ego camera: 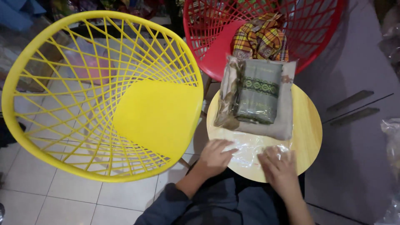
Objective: Folding traditional garments and placing them into a plastic bag for packaging.
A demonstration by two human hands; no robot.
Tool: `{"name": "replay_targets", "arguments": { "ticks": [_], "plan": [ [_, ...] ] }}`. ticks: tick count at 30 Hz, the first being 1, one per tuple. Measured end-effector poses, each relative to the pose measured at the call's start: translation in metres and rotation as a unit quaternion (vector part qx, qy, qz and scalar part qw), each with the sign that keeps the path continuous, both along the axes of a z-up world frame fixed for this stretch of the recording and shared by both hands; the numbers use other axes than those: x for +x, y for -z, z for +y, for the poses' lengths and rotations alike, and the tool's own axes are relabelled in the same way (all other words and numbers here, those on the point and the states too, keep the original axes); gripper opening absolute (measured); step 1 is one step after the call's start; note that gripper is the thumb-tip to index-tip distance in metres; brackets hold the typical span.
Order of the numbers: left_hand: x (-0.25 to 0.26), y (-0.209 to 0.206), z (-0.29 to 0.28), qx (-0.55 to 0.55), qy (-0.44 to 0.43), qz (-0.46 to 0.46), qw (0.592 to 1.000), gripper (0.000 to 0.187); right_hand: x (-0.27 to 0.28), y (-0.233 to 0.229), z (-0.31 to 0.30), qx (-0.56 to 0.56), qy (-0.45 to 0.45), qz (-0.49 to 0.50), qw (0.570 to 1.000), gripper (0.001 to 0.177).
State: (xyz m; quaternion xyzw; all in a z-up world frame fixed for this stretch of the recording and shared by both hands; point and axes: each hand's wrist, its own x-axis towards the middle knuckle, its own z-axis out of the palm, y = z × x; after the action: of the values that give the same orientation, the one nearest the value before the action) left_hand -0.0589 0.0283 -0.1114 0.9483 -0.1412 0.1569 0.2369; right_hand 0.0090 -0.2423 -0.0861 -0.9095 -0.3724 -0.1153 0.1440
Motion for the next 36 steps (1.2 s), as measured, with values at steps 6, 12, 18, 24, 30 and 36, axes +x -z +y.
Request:
{"name": "replay_targets", "arguments": {
  "ticks": [6,12,18,24,30,36],
  "plan": [
    [0.005,0.008,-0.042,-0.049,0.022,-0.035,0.998,0.018,-0.011,0.004,0.027,0.154,-0.095,0.073,0.981,0.026],
    [0.01,0.008,-0.039,-0.056,0.015,0.022,0.998,0.017,-0.006,0.006,0.034,0.152,-0.057,0.134,0.978,0.017],
    [0.006,-0.007,-0.043,-0.011,0.011,-0.004,1.0,0.012,0.001,0.003,0.037,0.099,-0.039,0.192,0.976,0.013],
    [0.001,-0.017,-0.049,0.028,-0.006,-0.016,0.999,0.012,-0.002,-0.007,0.042,0.08,-0.033,0.185,0.979,0.019],
    [-0.003,-0.032,-0.048,0.046,0.005,-0.012,0.999,0.014,-0.004,-0.003,0.039,0.083,-0.051,0.18,0.979,0.021],
    [-0.005,-0.032,-0.049,0.024,0.004,-0.017,1.0,0.021,-0.004,0.0,0.039,0.048,-0.064,0.18,0.98,0.022]
  ]
}}
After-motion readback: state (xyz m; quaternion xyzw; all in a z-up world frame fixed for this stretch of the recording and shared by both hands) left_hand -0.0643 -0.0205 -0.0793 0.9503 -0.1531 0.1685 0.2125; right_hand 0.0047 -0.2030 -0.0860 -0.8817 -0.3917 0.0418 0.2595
